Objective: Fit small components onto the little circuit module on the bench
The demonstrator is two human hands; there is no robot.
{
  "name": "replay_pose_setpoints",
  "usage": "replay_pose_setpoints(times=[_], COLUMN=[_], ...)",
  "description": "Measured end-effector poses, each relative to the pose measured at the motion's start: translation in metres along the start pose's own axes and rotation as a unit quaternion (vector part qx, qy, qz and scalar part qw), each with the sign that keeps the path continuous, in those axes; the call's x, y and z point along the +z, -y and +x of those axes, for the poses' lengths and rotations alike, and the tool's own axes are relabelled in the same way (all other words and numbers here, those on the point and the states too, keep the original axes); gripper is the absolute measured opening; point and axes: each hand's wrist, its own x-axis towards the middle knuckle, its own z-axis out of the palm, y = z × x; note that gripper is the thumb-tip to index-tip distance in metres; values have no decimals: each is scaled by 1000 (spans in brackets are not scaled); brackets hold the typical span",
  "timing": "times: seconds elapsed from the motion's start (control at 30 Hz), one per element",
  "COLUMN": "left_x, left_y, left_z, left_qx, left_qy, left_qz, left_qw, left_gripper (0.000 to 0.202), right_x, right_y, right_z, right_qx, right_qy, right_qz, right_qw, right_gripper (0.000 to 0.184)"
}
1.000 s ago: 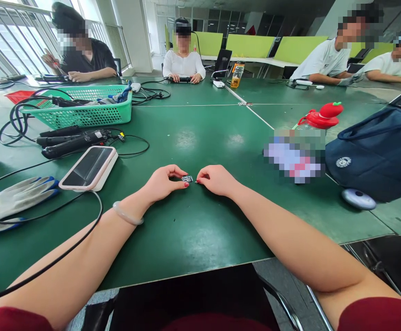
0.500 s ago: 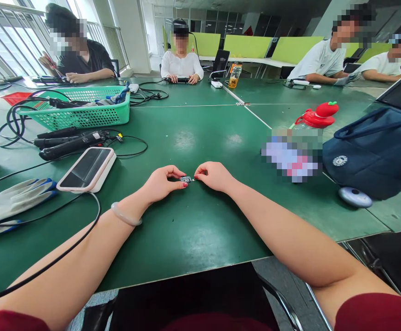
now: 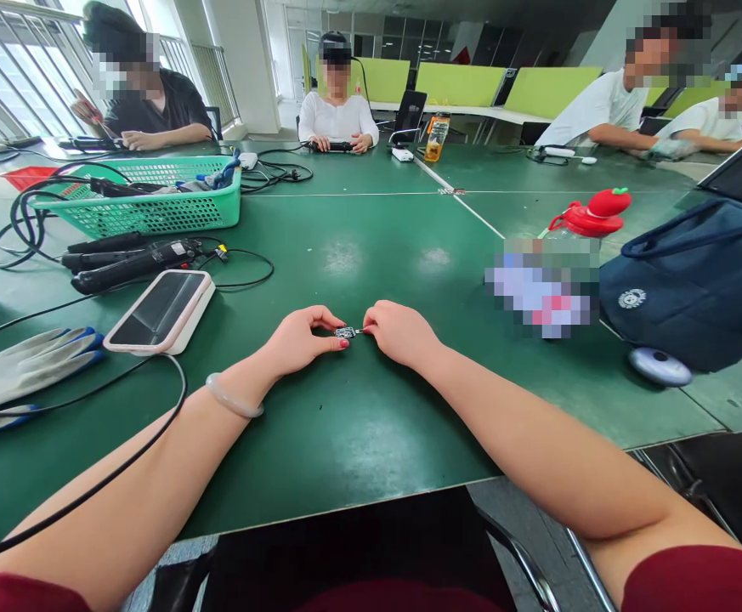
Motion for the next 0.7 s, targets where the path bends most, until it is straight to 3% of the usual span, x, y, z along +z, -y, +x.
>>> replay_pose_setpoints(times=[0.13,0.23,0.4,0.7], left_x=[0,0,1,1], left_y=[0,0,0,0], left_z=[0,0,0,0], left_qx=[-2,0,4,7], left_qy=[-1,2,-2,9], left_qz=[6,-1,2,25], left_qw=[1000,1000,1000,1000], left_gripper=[32,32,32,31], right_x=[-7,-12,-11,-10], right_y=[4,13,23,24], right_z=[-4,-8,-11,-12], right_qx=[31,3,-42,-48], right_qy=[-68,-93,-73,-58], right_qz=[57,109,114,91], right_qw=[996,990,990,993], right_gripper=[15,14,15,15])
